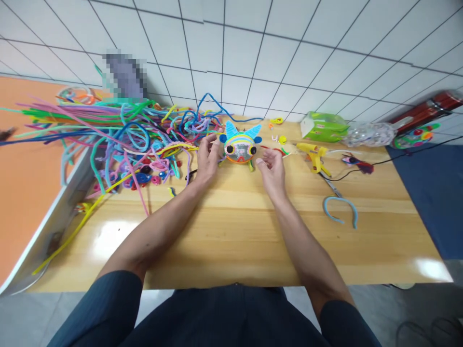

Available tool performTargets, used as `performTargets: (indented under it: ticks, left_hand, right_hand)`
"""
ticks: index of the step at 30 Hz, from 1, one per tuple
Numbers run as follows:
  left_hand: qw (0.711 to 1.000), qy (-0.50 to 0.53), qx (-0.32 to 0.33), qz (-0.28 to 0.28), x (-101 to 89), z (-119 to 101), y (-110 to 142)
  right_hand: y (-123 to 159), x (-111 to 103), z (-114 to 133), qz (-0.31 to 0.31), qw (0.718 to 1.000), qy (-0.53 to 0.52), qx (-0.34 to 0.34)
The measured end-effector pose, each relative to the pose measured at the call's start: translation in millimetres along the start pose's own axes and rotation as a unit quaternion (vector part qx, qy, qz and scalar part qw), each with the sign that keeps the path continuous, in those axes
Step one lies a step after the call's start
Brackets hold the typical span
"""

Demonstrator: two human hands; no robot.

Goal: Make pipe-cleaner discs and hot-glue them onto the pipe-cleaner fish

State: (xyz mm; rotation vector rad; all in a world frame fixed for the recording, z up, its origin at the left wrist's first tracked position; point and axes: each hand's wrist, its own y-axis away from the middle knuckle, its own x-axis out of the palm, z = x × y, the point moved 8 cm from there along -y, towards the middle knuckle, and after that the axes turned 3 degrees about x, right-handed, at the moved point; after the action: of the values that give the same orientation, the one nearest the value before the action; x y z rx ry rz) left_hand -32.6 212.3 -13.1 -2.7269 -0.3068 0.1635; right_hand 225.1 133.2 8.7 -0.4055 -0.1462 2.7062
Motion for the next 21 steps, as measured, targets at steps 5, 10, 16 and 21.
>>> performTargets:
  ticks: [5, 10, 16, 21]
  left_hand:
    - [0.997, 0.038, 0.005, 0.073, 15.7, -8.7, -8.3]
    - [0.993, 0.065, -0.014, 0.096, 22.3, -2.2, -14.3]
    - [0.987, 0.111, -0.059, 0.095, 23.5, 0.6, -8.1]
    - [0.985, 0.126, -0.067, 0.095, 22.8, -2.2, -5.5]
  right_hand:
    - [19.4, 8.8, 8.1, -0.009, 0.995, 0.07, -0.065]
    - [28.2, 19.7, 16.8, 0.009, 0.984, 0.122, -0.127]
    - [26.7, 28.3, 18.0, 0.019, 0.983, 0.134, -0.128]
    - [24.6, 28.2, 17.3, 0.018, 0.979, 0.151, -0.136]
